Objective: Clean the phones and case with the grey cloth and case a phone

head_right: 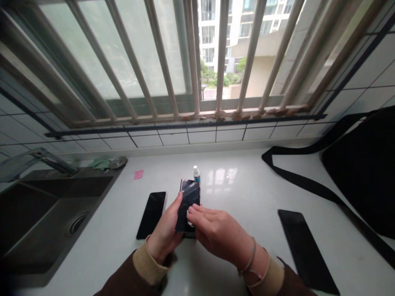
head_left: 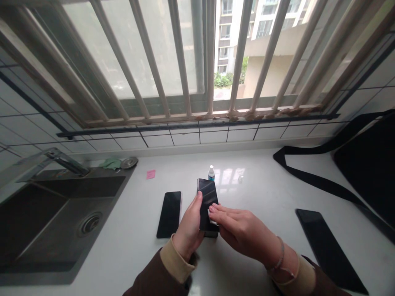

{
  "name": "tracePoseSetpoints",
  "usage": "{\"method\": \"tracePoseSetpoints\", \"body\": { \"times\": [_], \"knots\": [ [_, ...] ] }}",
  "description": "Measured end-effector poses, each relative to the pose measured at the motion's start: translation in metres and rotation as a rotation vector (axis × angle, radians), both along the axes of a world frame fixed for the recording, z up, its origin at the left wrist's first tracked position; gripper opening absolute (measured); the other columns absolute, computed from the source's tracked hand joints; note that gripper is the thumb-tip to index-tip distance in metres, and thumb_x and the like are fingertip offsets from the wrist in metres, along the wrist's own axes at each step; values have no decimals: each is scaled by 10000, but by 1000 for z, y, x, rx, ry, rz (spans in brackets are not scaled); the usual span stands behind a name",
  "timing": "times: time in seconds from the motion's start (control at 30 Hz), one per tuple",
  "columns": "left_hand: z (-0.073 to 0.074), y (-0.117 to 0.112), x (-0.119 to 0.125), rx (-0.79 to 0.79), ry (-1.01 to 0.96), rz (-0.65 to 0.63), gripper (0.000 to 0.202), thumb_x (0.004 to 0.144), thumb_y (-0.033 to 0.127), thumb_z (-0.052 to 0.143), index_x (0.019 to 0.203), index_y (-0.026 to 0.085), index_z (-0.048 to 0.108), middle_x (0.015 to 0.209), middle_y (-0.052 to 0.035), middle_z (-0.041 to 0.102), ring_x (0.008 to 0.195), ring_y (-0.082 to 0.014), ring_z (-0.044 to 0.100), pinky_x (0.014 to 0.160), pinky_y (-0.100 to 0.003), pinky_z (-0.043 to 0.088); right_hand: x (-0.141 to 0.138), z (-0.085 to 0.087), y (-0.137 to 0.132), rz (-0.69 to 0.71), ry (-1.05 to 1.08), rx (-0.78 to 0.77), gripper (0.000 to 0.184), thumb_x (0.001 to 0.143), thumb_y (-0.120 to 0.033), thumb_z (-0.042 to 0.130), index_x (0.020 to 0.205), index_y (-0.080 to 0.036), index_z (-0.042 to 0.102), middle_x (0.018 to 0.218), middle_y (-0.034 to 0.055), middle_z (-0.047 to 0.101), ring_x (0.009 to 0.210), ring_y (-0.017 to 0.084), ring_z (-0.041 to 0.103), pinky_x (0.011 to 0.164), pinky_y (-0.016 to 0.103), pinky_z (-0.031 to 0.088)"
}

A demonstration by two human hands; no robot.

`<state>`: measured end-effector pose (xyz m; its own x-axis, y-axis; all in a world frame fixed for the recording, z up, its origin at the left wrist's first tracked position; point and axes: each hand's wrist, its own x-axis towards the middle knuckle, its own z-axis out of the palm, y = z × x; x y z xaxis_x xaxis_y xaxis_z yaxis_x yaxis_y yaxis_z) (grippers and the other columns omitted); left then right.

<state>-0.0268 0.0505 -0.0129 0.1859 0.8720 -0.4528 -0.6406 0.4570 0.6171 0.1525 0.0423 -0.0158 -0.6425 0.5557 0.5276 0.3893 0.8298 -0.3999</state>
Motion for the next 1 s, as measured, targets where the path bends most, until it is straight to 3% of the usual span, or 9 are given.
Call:
{"method": "tracePoseSetpoints", "body": {
  "times": [0.1,0.2,0.33,0.47,0.53,0.63,0.73,0.83,1.0],
  "knots": [
    [1,0,-2,-9,60,23,450,1037,475,596,1229,84,705,1048,-174,805,942,-279,779,913,-394,594,-1,8,-7,86,56,-36,496,923,-33,540,1390,-170,637,1340,106,765,1315,221,693,1161,384,563],
    [2,0,-4,-5,91,25,454,1031,474,596,1209,73,712,1054,-195,806,887,-278,780,841,-387,608,0,16,-15,81,227,-166,479,916,-41,562,1335,-230,694,1243,52,810,1155,199,781,1033,336,644],
    [4,-1,-4,-2,35,-40,421,1037,411,594,1236,63,722,1049,-188,816,863,-259,788,832,-353,612,7,15,-9,-273,651,-530,266,1038,-245,564,1180,-239,788,1132,67,834,1003,230,815,865,360,688],
    [7,-4,-4,-33,6,-153,417,1039,371,587,1273,53,723,1002,-180,824,836,-272,796,852,-374,616,20,1,16,-628,879,-800,367,1006,-457,643,1142,-156,803,1098,124,827,960,276,792,841,407,677],
    [8,-7,-3,-27,-34,-167,389,1026,318,612,1303,67,722,1050,-166,826,936,-282,799,945,-382,597,26,-5,26,-708,886,-802,424,993,-490,653,1204,-148,787,1129,129,820,983,294,782,877,450,667],
    [7,-10,0,-17,-82,-163,385,1017,288,637,1332,84,719,1149,-153,816,1094,-289,772,1054,-380,551,27,-7,28,-789,795,-653,431,1014,-500,626,1251,-174,776,1191,121,808,1088,323,764,1003,529,620],
    [6,-10,4,-11,-106,-149,385,1029,298,623,1346,102,717,1193,-147,806,1131,-289,761,1073,-384,542,19,-5,20,-696,675,-494,367,1048,-439,600,1299,-231,767,1294,100,781,1215,325,733,1101,549,572],
    [4,-8,5,5,-120,-55,363,1047,289,587,1317,95,731,1196,-147,804,1114,-268,763,1055,-356,549,8,-5,12,-451,553,-395,324,1058,-310,602,1349,-290,743,1376,62,747,1291,288,707,1162,509,549],
    [6,2,1,-45,-125,146,412,1069,350,512,1130,46,783,1031,-167,820,908,-253,787,915,-357,608,-3,-9,4,-85,435,-409,390,1050,-130,547,1351,-300,728,1410,33,729,1302,226,704,1139,419,586]
  ]
}}
